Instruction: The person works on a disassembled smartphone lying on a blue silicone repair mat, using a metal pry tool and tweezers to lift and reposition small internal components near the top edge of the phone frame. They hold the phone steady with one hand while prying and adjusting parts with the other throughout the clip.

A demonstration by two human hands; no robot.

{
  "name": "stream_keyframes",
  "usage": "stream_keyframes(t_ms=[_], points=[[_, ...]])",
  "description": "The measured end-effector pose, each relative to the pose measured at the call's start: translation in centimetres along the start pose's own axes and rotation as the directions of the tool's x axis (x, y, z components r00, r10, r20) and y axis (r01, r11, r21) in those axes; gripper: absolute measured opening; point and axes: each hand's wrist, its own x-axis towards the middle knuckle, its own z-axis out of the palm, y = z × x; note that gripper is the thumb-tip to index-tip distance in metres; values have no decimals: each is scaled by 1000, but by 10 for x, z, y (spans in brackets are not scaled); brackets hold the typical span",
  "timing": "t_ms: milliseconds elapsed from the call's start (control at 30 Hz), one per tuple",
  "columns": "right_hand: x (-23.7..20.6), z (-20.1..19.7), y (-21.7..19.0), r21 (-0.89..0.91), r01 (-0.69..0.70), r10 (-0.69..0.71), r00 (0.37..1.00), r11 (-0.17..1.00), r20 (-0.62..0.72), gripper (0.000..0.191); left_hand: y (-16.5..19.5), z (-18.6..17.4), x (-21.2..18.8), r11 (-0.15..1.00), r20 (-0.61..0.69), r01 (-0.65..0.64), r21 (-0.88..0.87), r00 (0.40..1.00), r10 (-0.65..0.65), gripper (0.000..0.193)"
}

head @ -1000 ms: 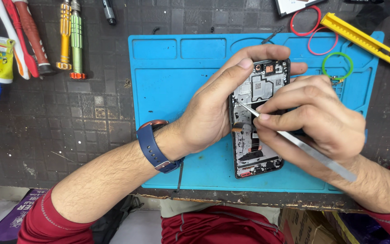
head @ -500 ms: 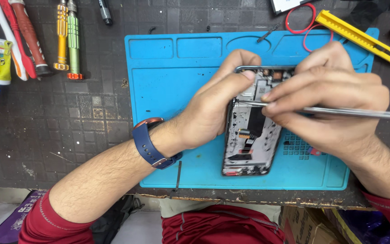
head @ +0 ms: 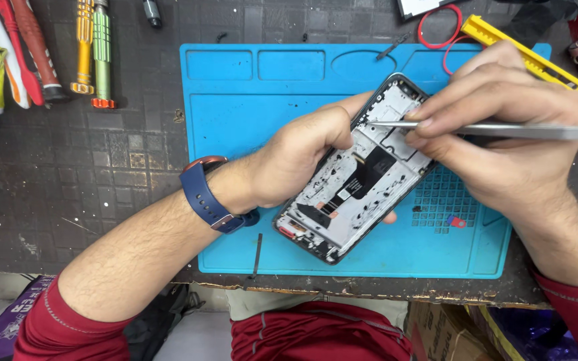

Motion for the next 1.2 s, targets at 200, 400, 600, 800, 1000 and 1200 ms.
stream_keyframes(t_ms=[200, 400, 600, 800, 1000, 1200], points=[[-4, -2, -4, -33, -20, 20, 1000, 999, -10, 18, 7, 0, 0, 985, 72, 96, 140, 992, -107, 61], [1, 0, -9, 3, -37, 36, 999, 999, 25, 15, 8, -2, 0, 981, 72, 118, 153, 989, -130, 59], [1, 0, -8, 34, -51, 50, 998, 998, 35, 16, 7, 0, 2, 986, 108, 107, 127, 987, -121, 62], [-6, -1, -1, 163, -134, 131, 991, 977, 32, 21, 7, 1, 1, 987, 100, 117, 112, 987, -129, 65], [-9, -2, 1, 133, -74, 71, 997, 988, 31, 22, 9, 2, 0, 987, 89, 123, 107, 987, -133, 65], [-10, -1, 1, 145, -91, 87, 996, 985, 28, 22, 7, -1, 0, 988, 95, 121, 92, 987, -129, 65]])
